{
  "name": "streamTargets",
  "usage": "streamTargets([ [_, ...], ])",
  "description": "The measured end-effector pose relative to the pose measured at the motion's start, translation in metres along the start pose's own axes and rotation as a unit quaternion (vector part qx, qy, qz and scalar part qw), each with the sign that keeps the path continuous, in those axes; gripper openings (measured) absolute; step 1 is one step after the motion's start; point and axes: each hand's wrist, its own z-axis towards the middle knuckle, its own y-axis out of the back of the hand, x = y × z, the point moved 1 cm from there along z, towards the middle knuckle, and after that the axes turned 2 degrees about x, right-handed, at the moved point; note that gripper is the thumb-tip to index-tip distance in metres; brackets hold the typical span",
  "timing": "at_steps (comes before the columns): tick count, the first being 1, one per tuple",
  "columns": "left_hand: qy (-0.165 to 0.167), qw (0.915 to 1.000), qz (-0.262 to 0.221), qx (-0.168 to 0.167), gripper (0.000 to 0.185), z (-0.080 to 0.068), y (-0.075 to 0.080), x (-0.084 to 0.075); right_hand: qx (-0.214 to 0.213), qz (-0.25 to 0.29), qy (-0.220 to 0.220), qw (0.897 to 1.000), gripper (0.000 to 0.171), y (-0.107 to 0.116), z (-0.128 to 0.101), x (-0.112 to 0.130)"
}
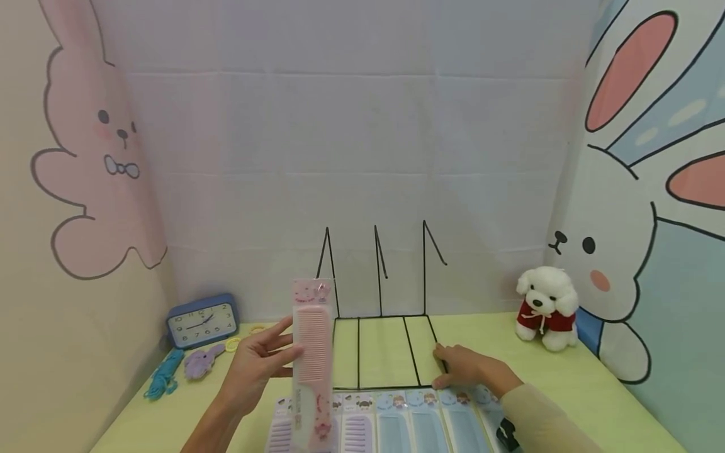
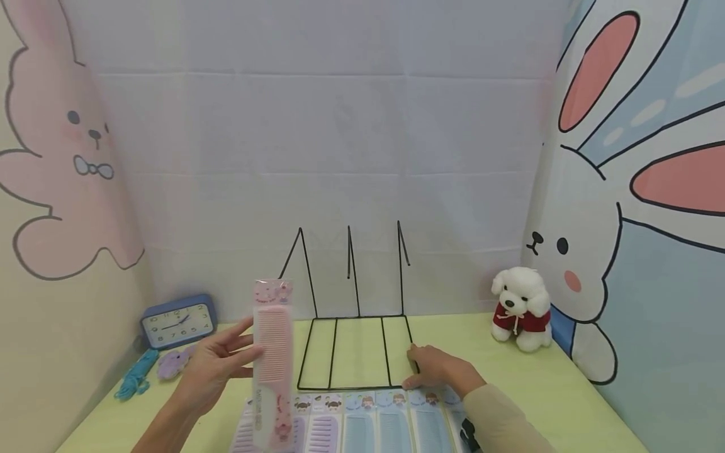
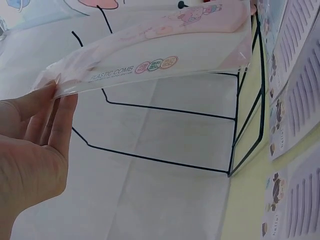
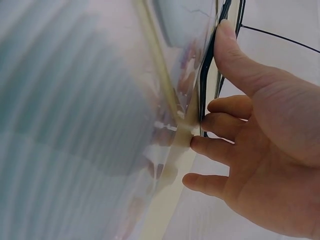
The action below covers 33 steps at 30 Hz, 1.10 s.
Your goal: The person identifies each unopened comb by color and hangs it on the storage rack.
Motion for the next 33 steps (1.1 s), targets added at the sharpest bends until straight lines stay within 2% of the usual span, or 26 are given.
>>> streamTargets([
  [6,0.013,0.9999,0.003,-0.011,0.065,0.004,-0.004,0.005,-0.004,0.000,0.000,1.000,0.079,-0.001,0.001,0.000],
  [19,-0.001,0.9999,0.014,-0.008,0.064,0.010,-0.004,0.005,-0.008,0.004,-0.004,1.000,0.080,0.001,-0.001,0.000],
  [29,0.027,0.9992,0.015,-0.023,0.065,0.017,-0.002,0.011,-0.008,0.002,-0.009,1.000,0.080,0.001,0.000,-0.002],
  [33,0.040,0.9982,0.022,-0.039,0.064,0.023,-0.003,0.014,-0.011,-0.001,-0.011,1.000,0.079,0.000,0.001,-0.003],
])
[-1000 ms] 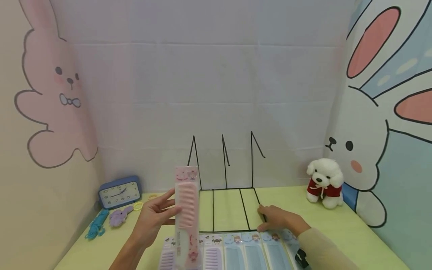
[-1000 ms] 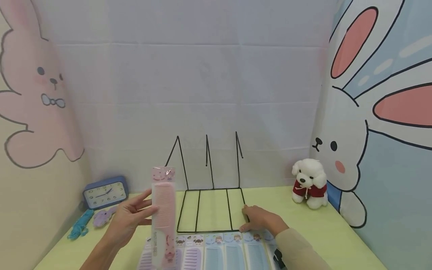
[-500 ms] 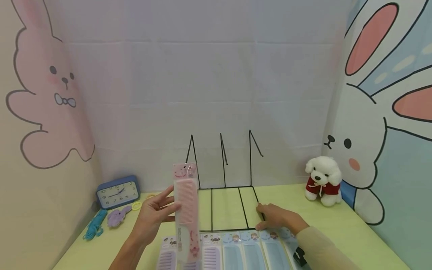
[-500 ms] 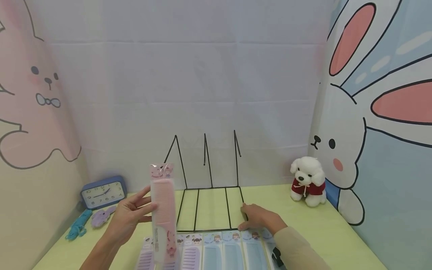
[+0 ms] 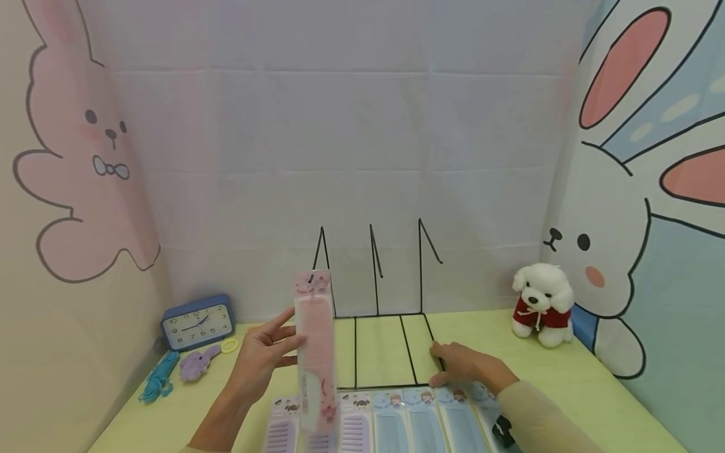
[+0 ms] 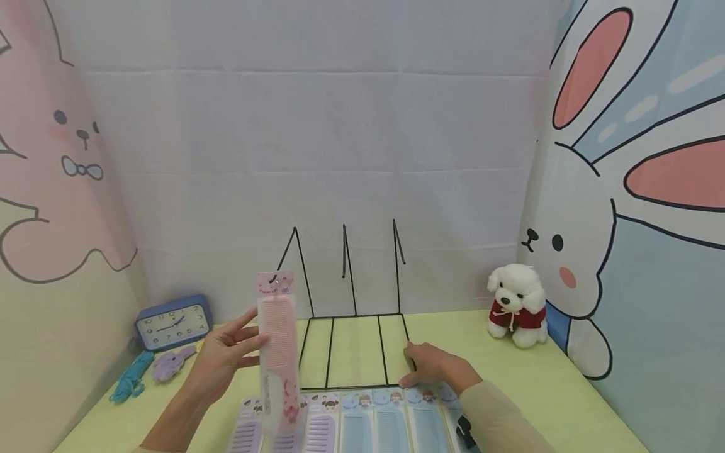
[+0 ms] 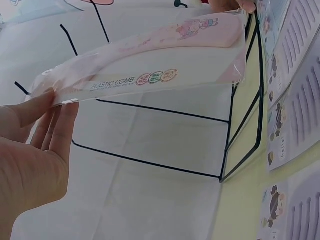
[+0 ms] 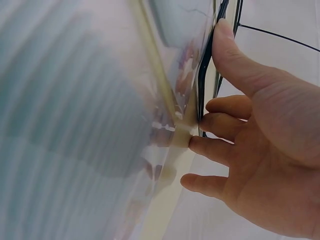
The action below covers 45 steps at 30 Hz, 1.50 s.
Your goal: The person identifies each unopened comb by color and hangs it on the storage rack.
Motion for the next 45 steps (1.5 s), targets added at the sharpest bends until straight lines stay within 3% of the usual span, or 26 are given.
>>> streamTargets([
  [9,0.003,0.9994,0.025,-0.022,0.063,0.024,0.006,0.005,-0.004,-0.002,0.002,1.000,0.077,0.001,0.001,0.001],
  [21,0.009,0.9994,0.006,-0.032,0.059,0.052,0.007,0.012,0.001,-0.009,-0.003,1.000,0.077,0.003,-0.001,0.002],
  [34,0.032,0.9957,-0.013,-0.085,0.054,0.099,0.006,0.018,0.001,-0.004,-0.003,1.000,0.079,-0.001,0.002,0.000],
  [45,0.051,0.9953,0.015,-0.081,0.051,0.130,0.011,0.023,0.002,-0.002,0.002,1.000,0.080,-0.001,0.001,-0.001],
])
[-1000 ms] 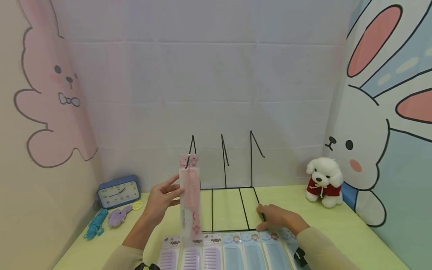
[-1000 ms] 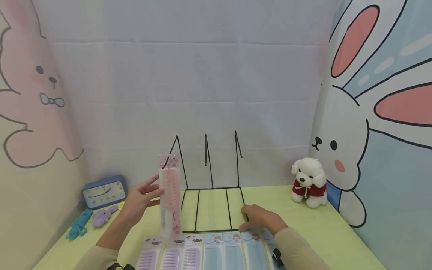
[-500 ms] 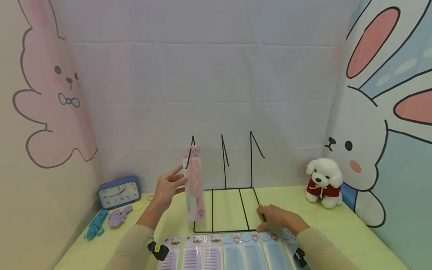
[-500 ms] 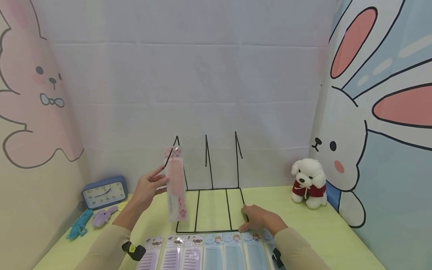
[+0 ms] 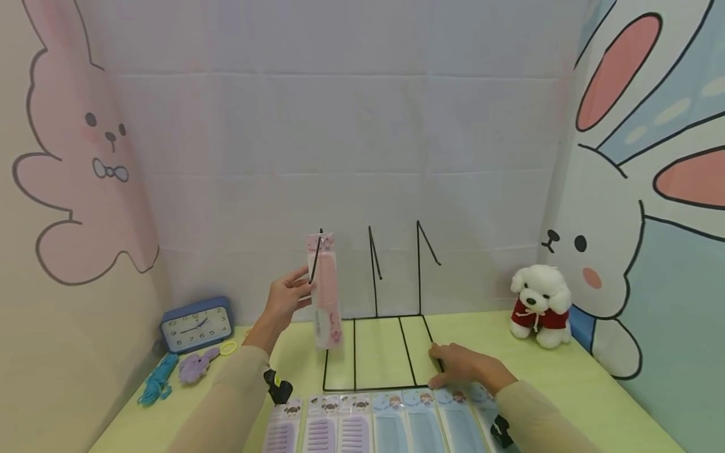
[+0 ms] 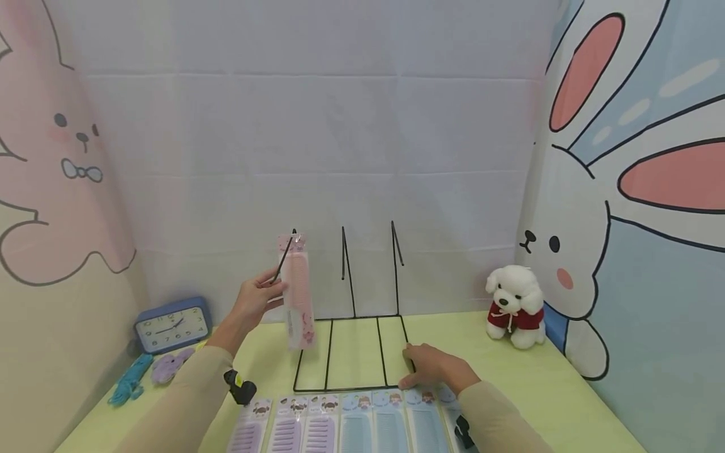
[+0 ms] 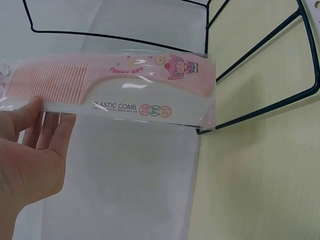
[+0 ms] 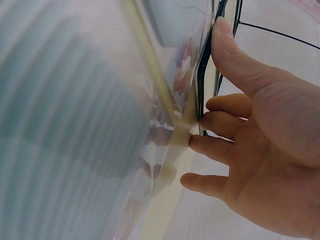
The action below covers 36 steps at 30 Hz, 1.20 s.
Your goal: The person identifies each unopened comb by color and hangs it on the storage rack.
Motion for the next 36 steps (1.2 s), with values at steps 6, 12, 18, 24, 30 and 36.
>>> streamTargets([
  [6,0.002,0.9998,0.016,0.008,0.049,0.012,0.004,0.004,-0.001,0.014,0.003,1.000,0.079,0.000,-0.002,0.001],
  [12,0.008,0.9995,0.025,0.014,0.046,0.015,0.005,0.006,-0.008,0.008,0.005,1.000,0.077,0.001,-0.004,0.001],
  [18,0.005,0.9989,0.035,0.031,0.040,0.014,0.006,0.005,-0.011,0.005,0.003,1.000,0.080,0.003,-0.003,0.002],
  [24,0.025,0.9974,0.050,0.045,0.039,0.011,0.009,0.009,-0.006,0.002,-0.001,1.000,0.081,0.001,-0.003,0.004],
  [30,0.038,0.9944,0.070,0.069,0.045,0.011,0.017,0.023,-0.007,-0.001,0.001,1.000,0.079,-0.001,-0.003,0.004],
  [36,0.050,0.9897,0.101,0.087,0.052,0.000,0.032,0.036,-0.003,-0.005,0.003,1.000,0.079,-0.002,-0.001,0.002],
])
